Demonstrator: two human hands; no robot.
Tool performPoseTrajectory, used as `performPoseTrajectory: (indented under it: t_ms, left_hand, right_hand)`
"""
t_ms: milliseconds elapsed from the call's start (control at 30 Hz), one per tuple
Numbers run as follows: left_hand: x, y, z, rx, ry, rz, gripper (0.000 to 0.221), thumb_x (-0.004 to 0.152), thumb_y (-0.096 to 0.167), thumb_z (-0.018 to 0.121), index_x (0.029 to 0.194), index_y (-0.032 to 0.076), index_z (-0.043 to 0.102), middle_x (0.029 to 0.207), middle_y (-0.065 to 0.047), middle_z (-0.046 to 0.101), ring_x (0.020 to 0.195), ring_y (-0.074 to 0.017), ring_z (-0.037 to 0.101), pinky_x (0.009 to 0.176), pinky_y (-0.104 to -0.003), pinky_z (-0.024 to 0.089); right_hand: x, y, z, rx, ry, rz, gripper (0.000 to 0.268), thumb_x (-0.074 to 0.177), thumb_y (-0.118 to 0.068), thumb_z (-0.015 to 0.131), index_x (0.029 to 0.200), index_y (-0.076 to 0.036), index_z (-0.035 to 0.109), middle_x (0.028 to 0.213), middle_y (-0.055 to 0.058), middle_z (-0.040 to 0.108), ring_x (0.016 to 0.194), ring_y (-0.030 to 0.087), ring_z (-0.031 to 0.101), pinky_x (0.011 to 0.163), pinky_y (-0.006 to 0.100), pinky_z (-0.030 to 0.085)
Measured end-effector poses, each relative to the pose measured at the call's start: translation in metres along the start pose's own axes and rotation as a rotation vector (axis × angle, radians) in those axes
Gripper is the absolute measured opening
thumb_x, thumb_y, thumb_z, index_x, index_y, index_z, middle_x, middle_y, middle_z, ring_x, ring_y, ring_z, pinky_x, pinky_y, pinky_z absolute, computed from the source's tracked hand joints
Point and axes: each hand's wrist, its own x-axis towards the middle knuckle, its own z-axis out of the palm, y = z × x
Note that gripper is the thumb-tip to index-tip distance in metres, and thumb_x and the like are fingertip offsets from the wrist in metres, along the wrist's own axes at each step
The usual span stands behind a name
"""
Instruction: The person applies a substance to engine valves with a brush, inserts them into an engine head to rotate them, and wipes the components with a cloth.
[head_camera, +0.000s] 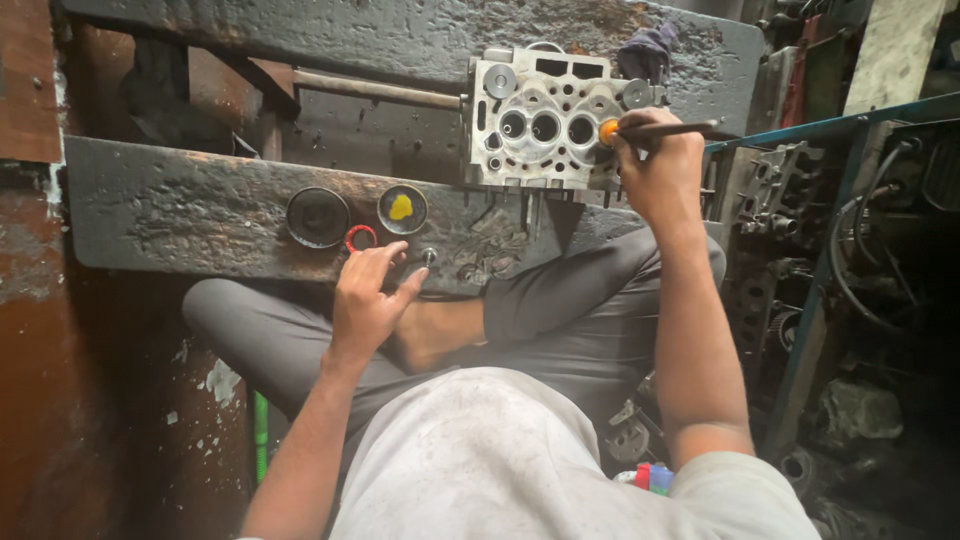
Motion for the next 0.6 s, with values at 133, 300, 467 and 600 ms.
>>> performPoseTrajectory:
  t_ms: [133,300,467,600]
  left_hand:
    - [0.005,0.002,-0.009,-0.037,-0.012,0.019,0.045,0.084,0.023,0.084,0.121,0.001,0.067,0.099,-0.01,0.069,0.091,-0.0258,0.064,0.085,-0.04,0.051]
    - [0.007,0.007,-0.019,-0.065,0.028,0.073,0.049,0.089,0.032,0.081,0.124,0.001,0.065,0.106,-0.01,0.07,0.094,-0.0257,0.064,0.087,-0.039,0.053]
    - [0.001,0.022,-0.023,-0.163,0.119,-0.044,0.036,0.099,0.029,0.073,0.123,0.003,0.067,0.103,-0.01,0.071,0.09,-0.0216,0.067,0.084,-0.034,0.055]
    - [0.001,0.034,-0.021,-0.261,0.156,-0.262,0.028,0.104,0.028,0.07,0.119,0.004,0.071,0.101,-0.006,0.073,0.09,-0.0132,0.071,0.082,-0.029,0.056]
  right_hand:
    - [0.007,0.007,-0.011,-0.056,-0.111,-0.03,0.019,0.087,0.005,0.076,0.105,0.001,0.071,0.098,0.016,0.073,0.088,0.027,0.074,0.077,0.035,0.056]
    - [0.016,-0.01,-0.014,-0.061,-0.139,0.009,0.019,0.088,0.003,0.075,0.106,-0.001,0.073,0.094,0.014,0.074,0.082,0.024,0.072,0.074,0.034,0.056]
    - [0.022,-0.068,-0.06,-0.096,-0.088,-0.037,0.017,0.092,0.005,0.073,0.108,0.0,0.073,0.102,0.014,0.075,0.09,0.02,0.074,0.076,0.032,0.058]
    - [-0.01,-0.109,-0.109,0.549,0.089,-0.005,0.014,0.098,0.002,0.074,0.109,-0.001,0.064,0.107,0.01,0.073,0.1,0.014,0.073,0.089,0.025,0.062]
